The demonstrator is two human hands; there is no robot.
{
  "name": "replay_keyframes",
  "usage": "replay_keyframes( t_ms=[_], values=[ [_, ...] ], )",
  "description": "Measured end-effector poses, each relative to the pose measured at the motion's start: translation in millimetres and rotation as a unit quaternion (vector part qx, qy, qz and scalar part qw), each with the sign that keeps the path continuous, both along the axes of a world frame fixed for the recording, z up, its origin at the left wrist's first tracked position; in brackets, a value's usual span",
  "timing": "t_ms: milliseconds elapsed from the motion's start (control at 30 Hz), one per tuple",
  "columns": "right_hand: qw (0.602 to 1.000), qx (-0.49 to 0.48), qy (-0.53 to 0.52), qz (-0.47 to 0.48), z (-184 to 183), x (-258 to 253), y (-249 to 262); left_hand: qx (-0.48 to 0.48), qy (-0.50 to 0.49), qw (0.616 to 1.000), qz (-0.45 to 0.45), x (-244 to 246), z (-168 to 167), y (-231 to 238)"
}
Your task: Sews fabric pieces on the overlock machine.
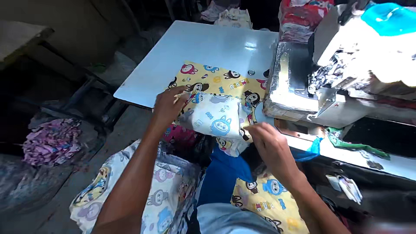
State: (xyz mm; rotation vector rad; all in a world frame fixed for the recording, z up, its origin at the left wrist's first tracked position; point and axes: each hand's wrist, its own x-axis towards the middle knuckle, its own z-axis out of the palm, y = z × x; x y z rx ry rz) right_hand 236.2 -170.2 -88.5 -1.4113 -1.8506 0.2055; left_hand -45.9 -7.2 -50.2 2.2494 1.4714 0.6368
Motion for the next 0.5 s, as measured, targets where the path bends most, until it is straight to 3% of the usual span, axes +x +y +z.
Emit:
replay_keyframes(
  t_ms=[100, 200, 367, 500],
  values=[
    [1.0, -0.017, -0.019, 0.006, -2.9, -7.3, 57.9, -0.036, 0.054, 0.996, 0.06, 28.7, -18.8, 29.6],
    [0.997, -0.066, -0.019, 0.024, -5.5, -15.4, 96.7, -0.01, 0.072, 0.997, 0.041, 41.3, -30.6, 41.9],
    [0.992, -0.014, -0.008, 0.127, -1.5, -20.8, 132.6, 0.091, 0.009, 0.987, -0.13, 40.9, -31.3, 26.5],
    [0.984, 0.014, 0.025, 0.176, 28.6, -18.0, 105.7, 0.287, 0.021, 0.917, -0.277, 54.2, 15.9, -32.6]
  ],
)
